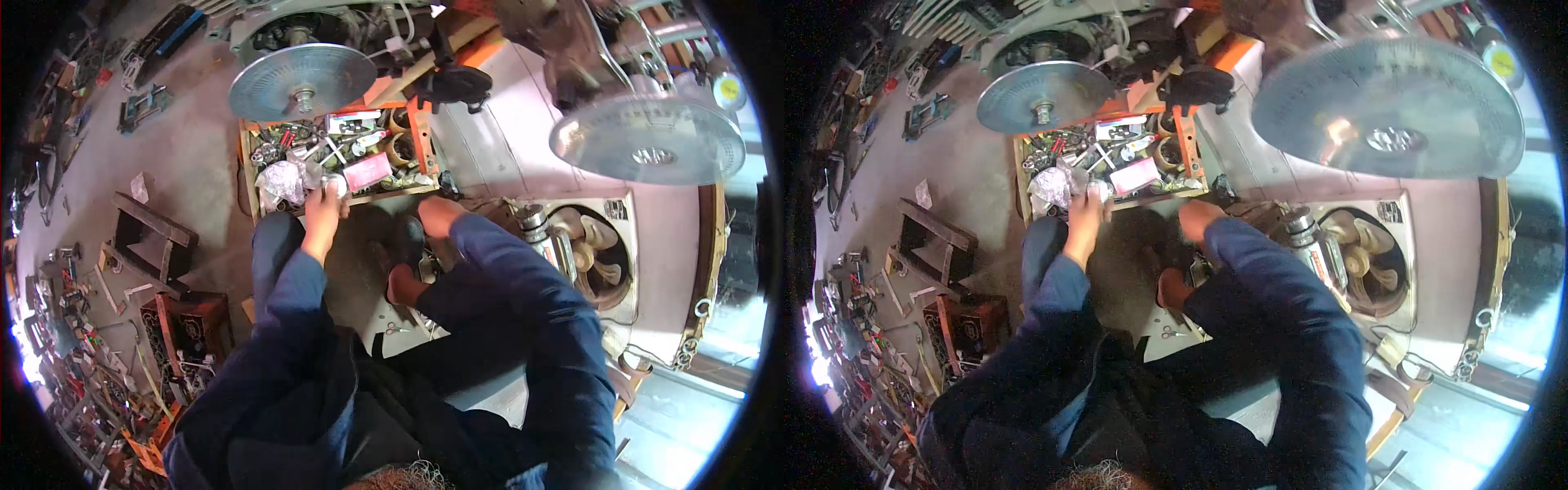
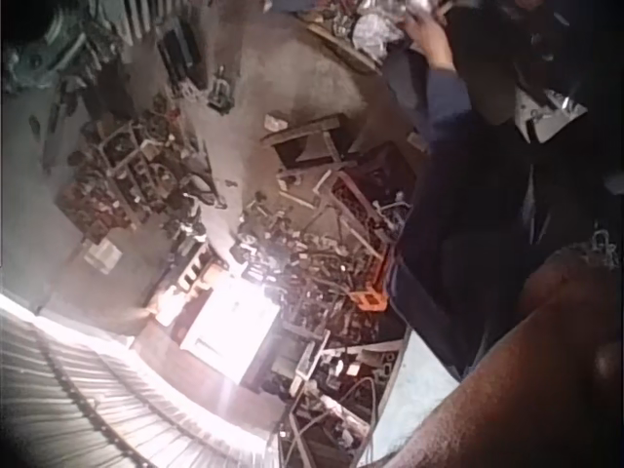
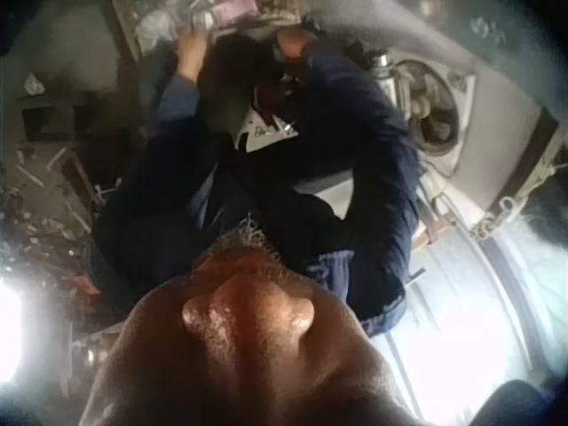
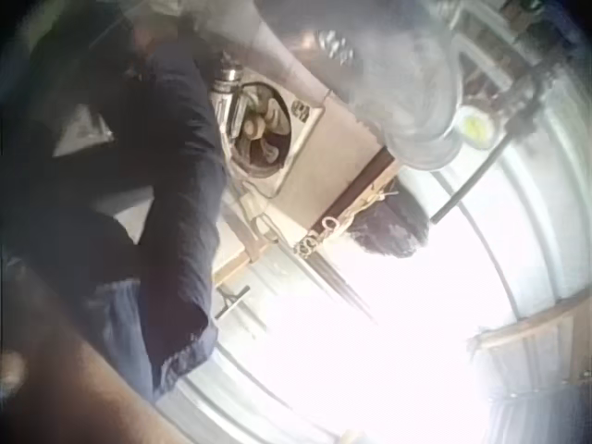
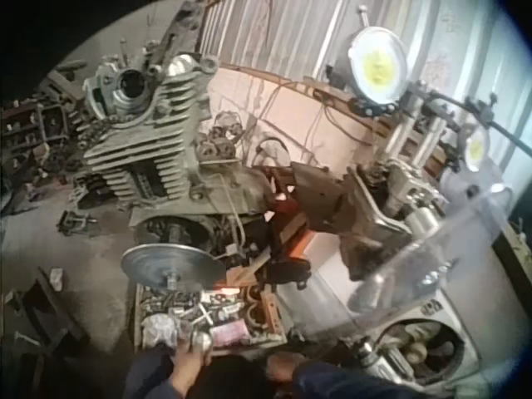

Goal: The person manipulates engine components and measuring tools, handling a metal disc and using a long rod to tighten or adjust parts on the engine assembly.

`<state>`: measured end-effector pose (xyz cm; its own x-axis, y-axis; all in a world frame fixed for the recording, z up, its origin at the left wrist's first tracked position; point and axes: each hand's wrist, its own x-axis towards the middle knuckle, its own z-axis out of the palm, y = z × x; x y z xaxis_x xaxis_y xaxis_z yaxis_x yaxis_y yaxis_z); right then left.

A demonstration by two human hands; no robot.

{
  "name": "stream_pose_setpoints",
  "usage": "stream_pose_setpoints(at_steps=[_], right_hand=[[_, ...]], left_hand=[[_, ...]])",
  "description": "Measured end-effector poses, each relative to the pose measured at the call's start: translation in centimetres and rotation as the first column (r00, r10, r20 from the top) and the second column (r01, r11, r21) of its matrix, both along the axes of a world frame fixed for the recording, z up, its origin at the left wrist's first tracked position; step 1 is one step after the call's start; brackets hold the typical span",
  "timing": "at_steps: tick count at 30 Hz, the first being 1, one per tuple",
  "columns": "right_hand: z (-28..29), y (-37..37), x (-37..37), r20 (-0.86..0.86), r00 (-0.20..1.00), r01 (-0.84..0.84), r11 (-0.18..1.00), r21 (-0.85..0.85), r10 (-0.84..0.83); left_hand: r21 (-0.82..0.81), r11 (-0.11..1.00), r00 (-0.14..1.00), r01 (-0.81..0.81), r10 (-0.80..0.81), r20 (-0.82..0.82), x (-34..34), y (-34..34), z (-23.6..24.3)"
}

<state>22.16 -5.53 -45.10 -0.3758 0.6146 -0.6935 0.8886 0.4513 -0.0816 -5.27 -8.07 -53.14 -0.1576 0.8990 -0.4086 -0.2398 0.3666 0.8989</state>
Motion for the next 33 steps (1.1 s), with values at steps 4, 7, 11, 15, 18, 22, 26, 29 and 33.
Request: stream_pose_setpoints(at_steps=[4,7,11,15,18,22,26,29,33], right_hand=[[-7.8,4.0,-2.4,-0.245,0.944,0.296,0.895,0.335,-0.221],[-12.7,4.1,-2.6,-0.2,0.804,0.593,0.728,0.345,-0.56],[-10.4,4.3,-8.6,-0.314,0.582,0.801,0.461,0.381,-0.75],[-15.5,3.6,-7.9,-0.266,0.53,0.753,0.302,0.585,-0.805],[-14.9,4.0,-9.6,-0.243,0.561,0.723,0.326,0.609,-0.791],[-14.9,4.6,-9.8,-0.126,0.615,0.651,0.41,0.64,-0.779],[-14.3,5.3,-9.5,-0.159,0.643,0.663,0.439,0.607,-0.749],[-14.4,5.0,-9.0,-0.209,0.59,0.728,0.403,0.554,-0.78],[-16.1,5.1,-8.7,-0.303,0.524,0.761,0.278,0.586,-0.796]], left_hand=[[-0.249,0.964,0.95,0.087,-0.005,0.312,-2.5,-5.8,1.7],[-0.138,0.99,0.922,0.027,0.029,0.387,-2.5,-3.0,2.7],[-0.102,0.989,0.717,-0.106,0.147,0.681,-4.0,-1.9,4.8],[-0.053,0.997,0.412,0.065,0.022,0.911,-4.1,-1.5,9.4],[0.002,0.999,0.331,0.036,-0.014,0.944,-5.3,-1.5,12.6],[0.059,0.998,0.324,0.015,-0.06,0.944,-5.6,-1.3,16.5],[0.067,0.997,0.561,-0.036,-0.035,0.827,-5.6,-1.9,18.6],[0.084,0.994,0.758,-0.076,0.003,0.652,-5.5,-2.7,20.6],[0.153,0.98,0.944,-0.127,0.072,0.322,-5.2,-3.3,22.3]])
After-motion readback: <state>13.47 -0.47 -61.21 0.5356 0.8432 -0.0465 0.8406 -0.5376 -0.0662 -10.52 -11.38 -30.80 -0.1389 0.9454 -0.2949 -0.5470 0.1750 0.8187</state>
